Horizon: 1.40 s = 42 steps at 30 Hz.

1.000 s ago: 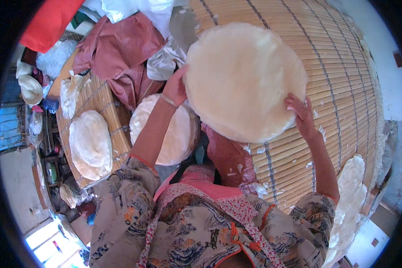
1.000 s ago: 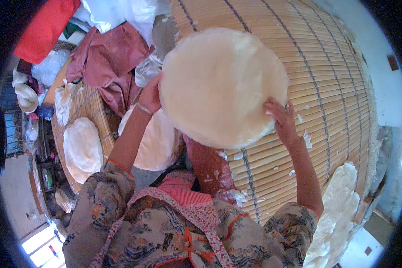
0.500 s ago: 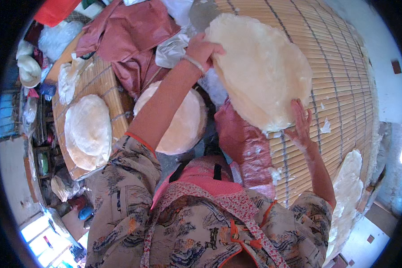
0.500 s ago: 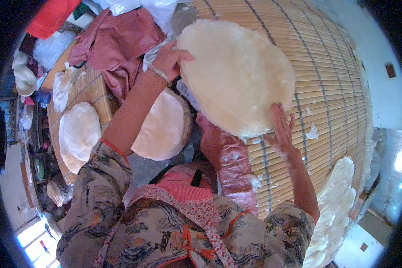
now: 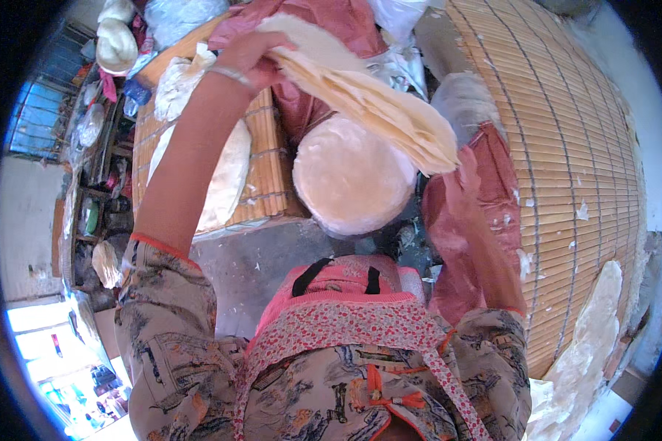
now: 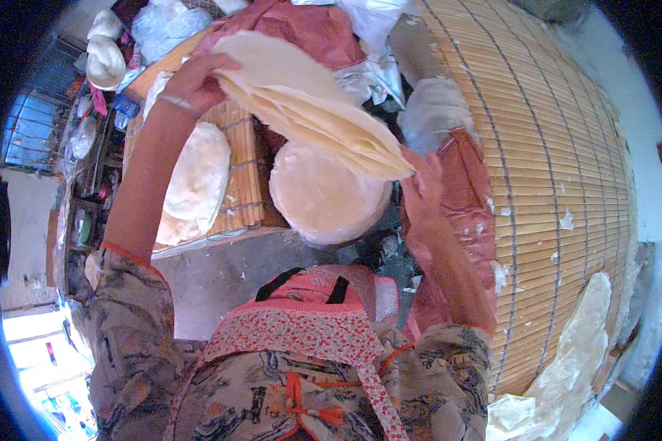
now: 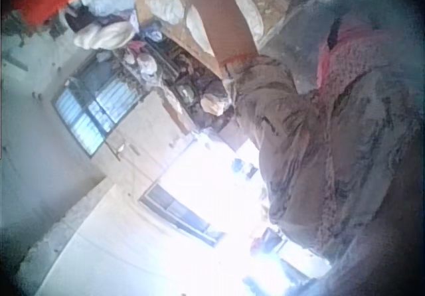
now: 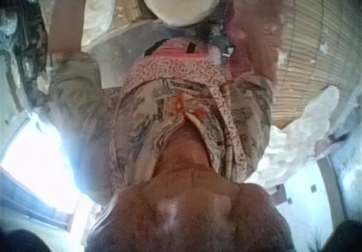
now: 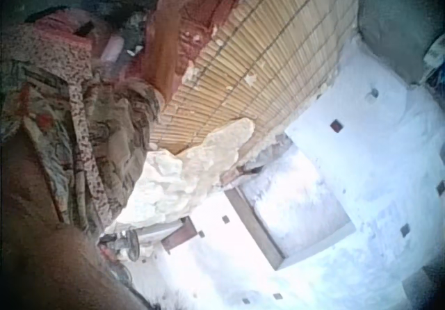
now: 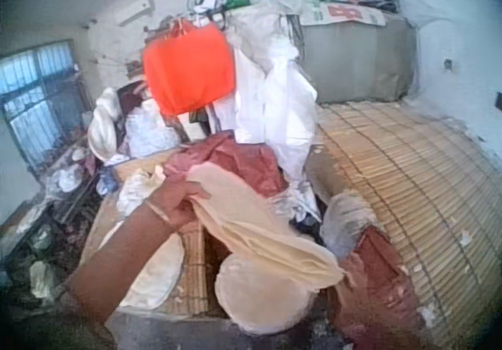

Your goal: The person separates and stacks thin layers of flatbread by hand on a bamboo mat, picking up individual sheets and placing them onto a growing stack while moving others aside.

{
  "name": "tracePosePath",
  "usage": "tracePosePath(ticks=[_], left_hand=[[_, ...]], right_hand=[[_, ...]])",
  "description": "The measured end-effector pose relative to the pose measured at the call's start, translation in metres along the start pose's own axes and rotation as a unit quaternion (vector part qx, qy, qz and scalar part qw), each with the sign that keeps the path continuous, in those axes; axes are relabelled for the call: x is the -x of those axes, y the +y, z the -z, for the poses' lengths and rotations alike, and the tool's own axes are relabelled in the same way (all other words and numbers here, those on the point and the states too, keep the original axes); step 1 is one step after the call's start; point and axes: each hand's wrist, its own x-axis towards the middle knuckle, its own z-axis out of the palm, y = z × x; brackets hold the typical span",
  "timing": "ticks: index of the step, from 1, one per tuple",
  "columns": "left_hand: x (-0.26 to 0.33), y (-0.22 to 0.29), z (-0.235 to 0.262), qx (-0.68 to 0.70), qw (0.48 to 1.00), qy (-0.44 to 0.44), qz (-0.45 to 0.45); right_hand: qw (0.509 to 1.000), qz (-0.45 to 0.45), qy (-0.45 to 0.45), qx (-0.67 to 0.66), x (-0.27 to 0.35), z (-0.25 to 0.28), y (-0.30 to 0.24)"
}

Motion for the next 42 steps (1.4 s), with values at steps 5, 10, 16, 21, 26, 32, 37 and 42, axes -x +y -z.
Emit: tracePosePath(ticks=[5, 10, 16, 21, 26, 32, 37, 42], left_hand=[[0.077, -0.009, 0.114, 0.033, 0.990, 0.127, 0.041], [0.168, -0.066, 0.156, 0.000, 0.936, 0.338, 0.097], [0.229, -0.102, 0.162, -0.085, 0.891, 0.440, 0.074], [0.252, -0.099, 0.149, -0.154, 0.846, 0.510, 0.015], [0.273, -0.085, 0.146, -0.140, 0.846, 0.515, 0.019], [0.288, -0.064, 0.135, -0.094, 0.846, 0.522, 0.055], [0.299, -0.049, 0.132, -0.059, 0.848, 0.520, 0.089], [0.303, -0.041, 0.119, -0.082, 0.858, 0.498, 0.095]], right_hand=[[0.986, -0.113, -0.064, -0.101, 0.037, -0.073, -0.036], [0.907, -0.257, -0.224, -0.249, 0.095, -0.115, -0.071], [0.842, -0.243, -0.343, -0.339, 0.167, -0.188, -0.062], [0.817, -0.240, -0.377, -0.364, 0.209, -0.246, -0.066], [0.854, -0.250, -0.323, -0.322, 0.195, -0.268, -0.063], [0.862, -0.255, -0.298, -0.320, 0.185, -0.284, -0.051], [0.860, -0.271, -0.255, -0.350, 0.199, -0.282, -0.046], [0.873, -0.162, -0.235, -0.396, 0.169, -0.272, -0.056]])
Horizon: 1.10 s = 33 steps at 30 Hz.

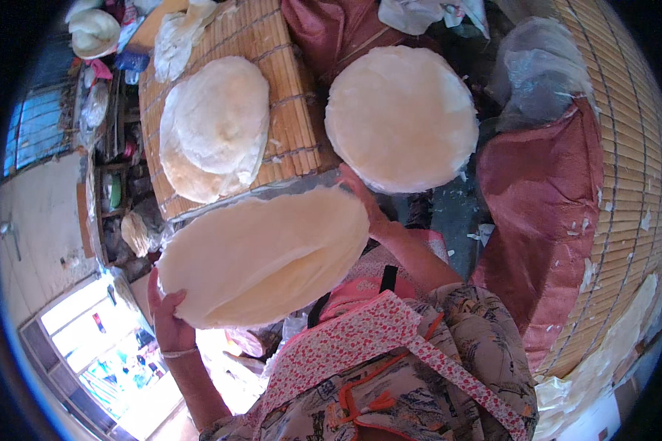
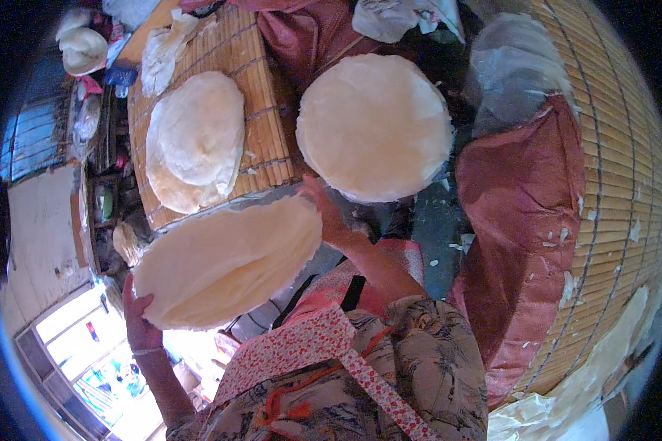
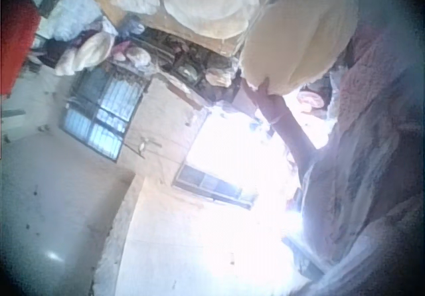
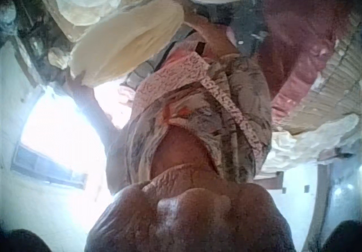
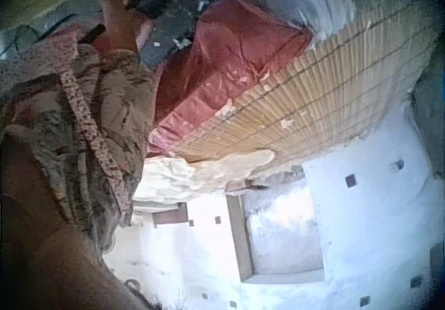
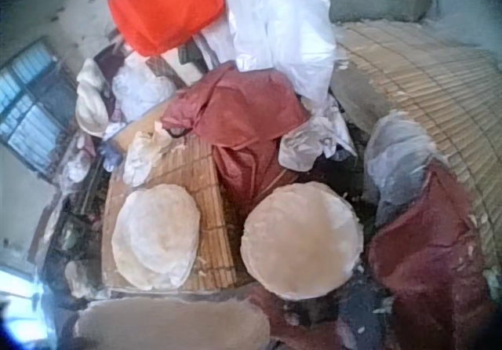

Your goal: The person separates and stacks thin layers of flatbread by hand on a bamboo mat, picking up individual sheets and placing them onto a growing stack while moving others aside.

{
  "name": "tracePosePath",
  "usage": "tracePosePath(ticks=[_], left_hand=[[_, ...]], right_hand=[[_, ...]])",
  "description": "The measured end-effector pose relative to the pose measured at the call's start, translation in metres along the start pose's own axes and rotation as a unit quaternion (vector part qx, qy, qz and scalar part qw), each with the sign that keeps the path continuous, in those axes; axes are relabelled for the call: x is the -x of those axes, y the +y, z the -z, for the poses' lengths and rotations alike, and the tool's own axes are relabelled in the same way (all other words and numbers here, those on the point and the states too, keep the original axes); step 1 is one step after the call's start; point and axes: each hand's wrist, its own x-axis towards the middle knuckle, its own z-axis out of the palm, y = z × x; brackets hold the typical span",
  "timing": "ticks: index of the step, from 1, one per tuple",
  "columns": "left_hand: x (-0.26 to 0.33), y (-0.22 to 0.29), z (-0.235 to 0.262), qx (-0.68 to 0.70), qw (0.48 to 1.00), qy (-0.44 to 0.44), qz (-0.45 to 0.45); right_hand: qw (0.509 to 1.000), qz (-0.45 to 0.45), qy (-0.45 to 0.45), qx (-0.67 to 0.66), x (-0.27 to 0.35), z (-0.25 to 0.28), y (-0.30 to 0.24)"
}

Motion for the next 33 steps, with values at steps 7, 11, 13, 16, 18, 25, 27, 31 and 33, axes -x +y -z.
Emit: tracePosePath(ticks=[7, 11, 13, 16, 18, 25, 27, 31, 33], left_hand=[[-0.021, 0.005, -0.007, 0.025, 0.999, -0.038, 0.013], [-0.041, 0.002, -0.023, 0.001, 0.999, -0.041, 0.023], [-0.051, 0.010, -0.050, -0.025, 0.996, -0.073, 0.039], [-0.106, 0.011, -0.072, 0.020, 0.982, -0.125, 0.143], [-0.136, 0.004, -0.102, 0.097, 0.960, -0.116, 0.237], [-0.257, -0.081, -0.330, 0.078, 0.888, -0.221, 0.396], [-0.310, -0.140, -0.366, 0.034, 0.901, -0.197, 0.386], [-0.330, -0.202, -0.397, -0.191, 0.923, -0.218, 0.253], [-0.351, -0.230, -0.361, -0.391, 0.900, -0.188, 0.027]], right_hand=[[0.964, -0.053, -0.038, -0.257, 0.032, -0.001, -0.023], [0.921, -0.162, -0.042, -0.351, 0.060, -0.001, -0.015], [0.926, -0.178, -0.010, -0.334, 0.057, 0.010, -0.014], [0.840, -0.245, 0.057, -0.481, 0.038, 0.050, -0.040], [0.528, -0.406, 0.104, -0.739, 0.017, 0.095, -0.055], [0.858, -0.366, 0.227, -0.281, -0.063, 0.259, -0.002], [0.834, -0.411, 0.259, -0.261, -0.085, 0.281, 0.025], [0.860, -0.414, 0.245, -0.170, -0.086, 0.320, 0.081], [0.861, -0.406, 0.270, -0.147, -0.081, 0.310, 0.079]])
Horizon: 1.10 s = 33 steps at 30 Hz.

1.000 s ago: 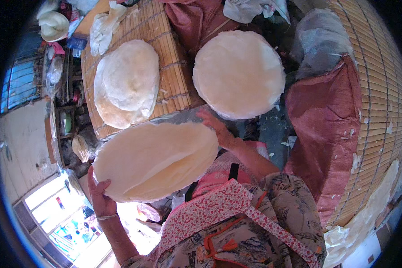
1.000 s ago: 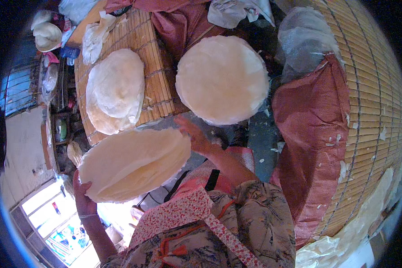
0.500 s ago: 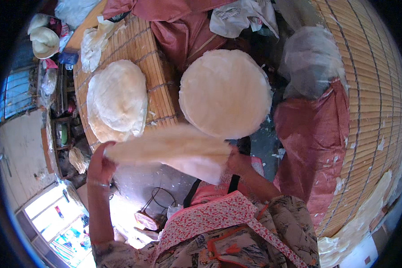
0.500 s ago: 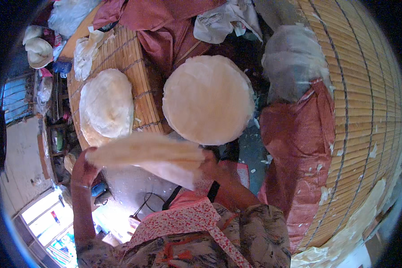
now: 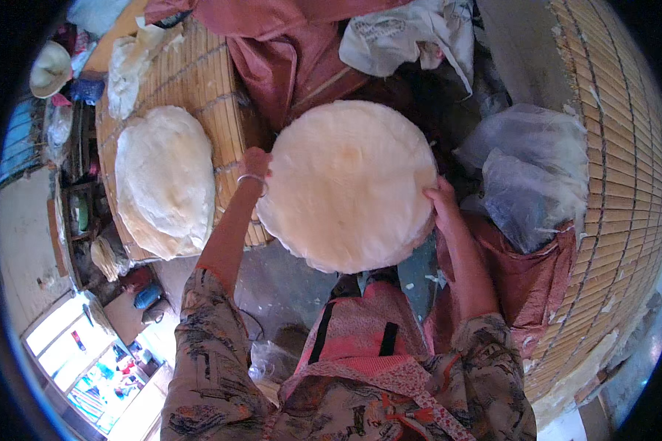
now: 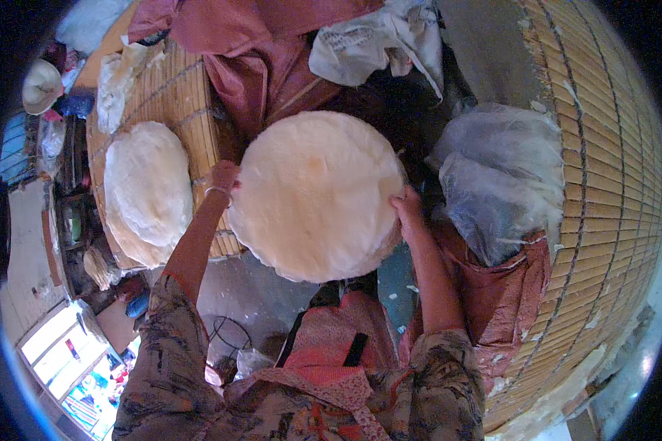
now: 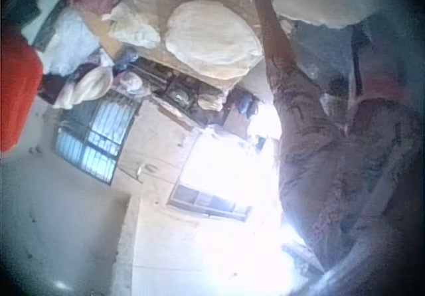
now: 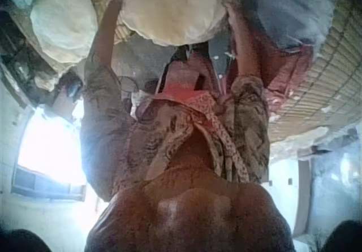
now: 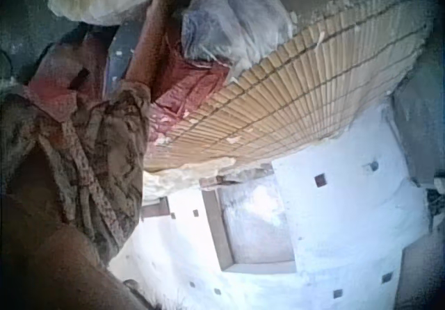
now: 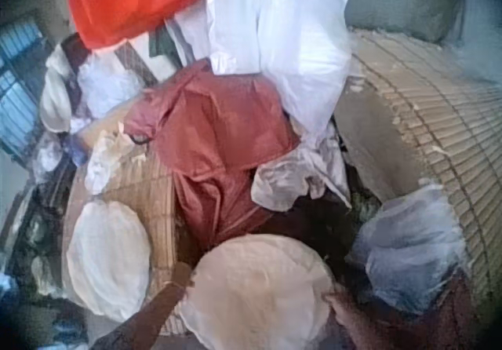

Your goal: The person separates and stacks thin layers of flatbread by hand on a bamboo mat, picking up individual sheets and placing them onto a growing stack while moving others aside.

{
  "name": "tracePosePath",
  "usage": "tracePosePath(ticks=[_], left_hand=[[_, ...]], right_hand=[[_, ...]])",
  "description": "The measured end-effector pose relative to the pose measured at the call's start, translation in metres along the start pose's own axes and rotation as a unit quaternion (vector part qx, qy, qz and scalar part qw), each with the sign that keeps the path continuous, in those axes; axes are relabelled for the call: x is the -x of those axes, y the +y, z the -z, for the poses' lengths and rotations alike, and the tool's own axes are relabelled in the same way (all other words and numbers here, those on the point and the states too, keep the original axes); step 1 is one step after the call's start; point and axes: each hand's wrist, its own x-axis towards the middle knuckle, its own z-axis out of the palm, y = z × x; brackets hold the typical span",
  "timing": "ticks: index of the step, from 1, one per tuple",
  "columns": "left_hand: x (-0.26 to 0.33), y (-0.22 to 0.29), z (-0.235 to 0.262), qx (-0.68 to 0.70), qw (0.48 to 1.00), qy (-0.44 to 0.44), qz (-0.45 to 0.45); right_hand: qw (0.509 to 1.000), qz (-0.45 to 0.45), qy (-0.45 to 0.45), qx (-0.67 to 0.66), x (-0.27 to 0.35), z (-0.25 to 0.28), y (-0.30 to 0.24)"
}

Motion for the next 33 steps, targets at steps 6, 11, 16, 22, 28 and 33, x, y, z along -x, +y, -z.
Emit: tracePosePath(ticks=[6, 11, 16, 22, 28, 33], left_hand=[[-0.007, -0.159, 0.007, 0.015, 0.990, 0.108, -0.095], [0.067, -0.128, -0.036, 0.269, 0.961, -0.055, -0.032], [0.083, -0.158, -0.081, 0.259, 0.964, 0.041, -0.040], [0.111, -0.108, -0.071, 0.413, 0.910, 0.025, 0.003], [0.108, -0.148, -0.087, 0.323, 0.939, 0.113, -0.033], [0.117, -0.138, -0.088, 0.260, 0.955, 0.128, -0.062]], right_hand=[[0.987, 0.099, 0.112, 0.053, 0.029, -0.031, -0.003], [0.958, 0.154, 0.122, 0.208, 0.020, -0.025, -0.006], [0.833, 0.230, 0.137, 0.484, 0.004, -0.003, 0.012], [0.905, 0.253, 0.139, 0.311, 0.029, -0.046, -0.041], [0.743, 0.449, 0.063, 0.492, -0.043, -0.108, -0.069], [0.594, 0.392, -0.019, 0.702, -0.081, -0.204, -0.076]])
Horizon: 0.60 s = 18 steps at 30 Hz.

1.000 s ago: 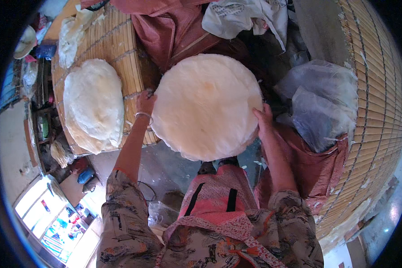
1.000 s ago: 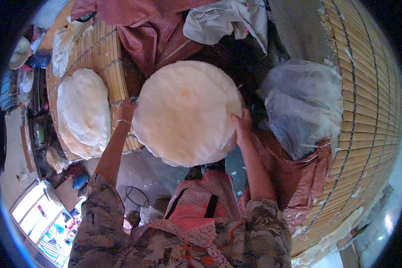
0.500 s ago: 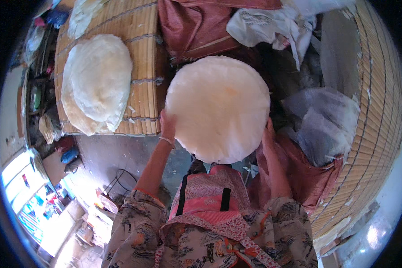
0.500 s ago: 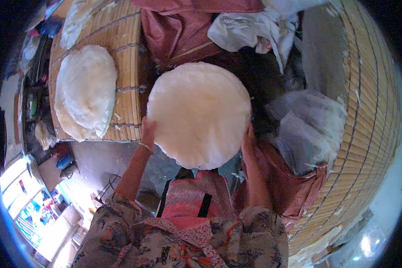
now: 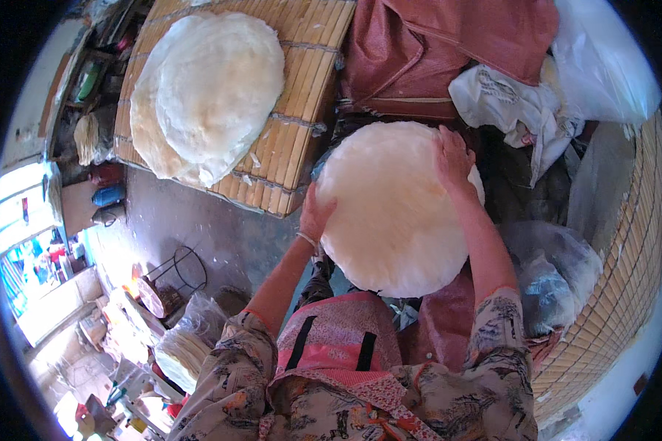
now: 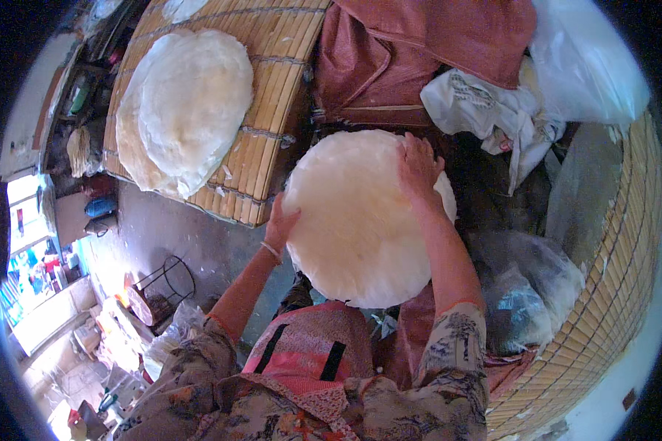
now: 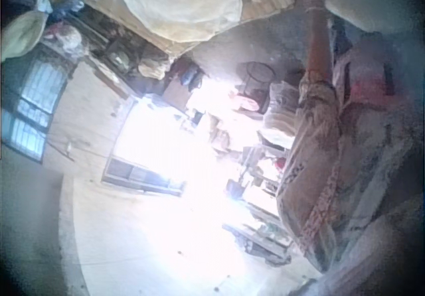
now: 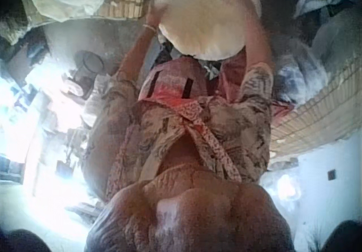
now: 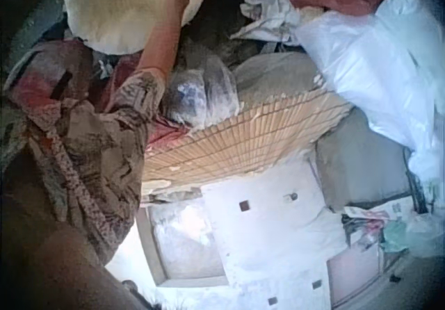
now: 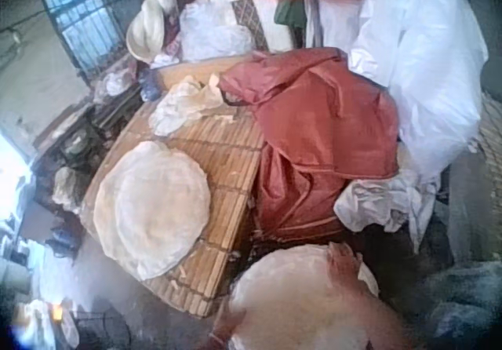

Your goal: The person separates and stacks thin layers of flatbread by hand on a bamboo mat, picking up individual sheets and placing them onto a growing stack while moving others aside.

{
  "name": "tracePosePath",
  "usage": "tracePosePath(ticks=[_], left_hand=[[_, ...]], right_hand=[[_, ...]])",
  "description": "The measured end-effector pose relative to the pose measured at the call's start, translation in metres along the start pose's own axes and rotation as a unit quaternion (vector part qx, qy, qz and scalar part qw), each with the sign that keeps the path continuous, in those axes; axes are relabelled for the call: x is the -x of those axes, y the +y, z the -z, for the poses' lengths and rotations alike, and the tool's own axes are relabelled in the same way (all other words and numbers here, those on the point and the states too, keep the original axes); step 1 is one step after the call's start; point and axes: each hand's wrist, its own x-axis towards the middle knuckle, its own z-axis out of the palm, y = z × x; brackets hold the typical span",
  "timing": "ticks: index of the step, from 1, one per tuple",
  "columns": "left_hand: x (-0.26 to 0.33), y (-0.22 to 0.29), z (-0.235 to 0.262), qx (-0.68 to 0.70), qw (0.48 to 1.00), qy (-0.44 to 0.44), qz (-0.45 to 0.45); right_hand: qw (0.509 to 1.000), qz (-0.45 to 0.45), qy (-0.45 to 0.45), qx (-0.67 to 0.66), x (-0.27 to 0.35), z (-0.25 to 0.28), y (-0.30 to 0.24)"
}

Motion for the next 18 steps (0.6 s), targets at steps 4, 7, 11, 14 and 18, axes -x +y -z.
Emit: tracePosePath(ticks=[4, 7, 11, 14, 18], left_hand=[[0.025, 0.012, -0.002, 0.010, 1.000, 0.018, 0.011], [0.025, 0.006, 0.003, -0.031, 0.999, 0.028, -0.012], [-0.003, 0.052, 0.006, -0.217, 0.961, 0.084, -0.147], [-0.027, 0.099, -0.007, -0.309, 0.919, 0.048, -0.240], [-0.042, 0.113, -0.034, -0.391, 0.873, -0.017, -0.291]], right_hand=[[0.998, 0.028, -0.063, 0.008, -0.010, -0.024, -0.007], [0.997, 0.070, 0.022, 0.017, -0.008, -0.029, 0.002], [0.991, 0.074, 0.112, -0.001, 0.023, 0.010, 0.020], [0.992, 0.018, 0.120, -0.032, 0.097, 0.039, 0.020], [0.991, -0.103, 0.077, -0.041, 0.215, 0.012, 0.021]])
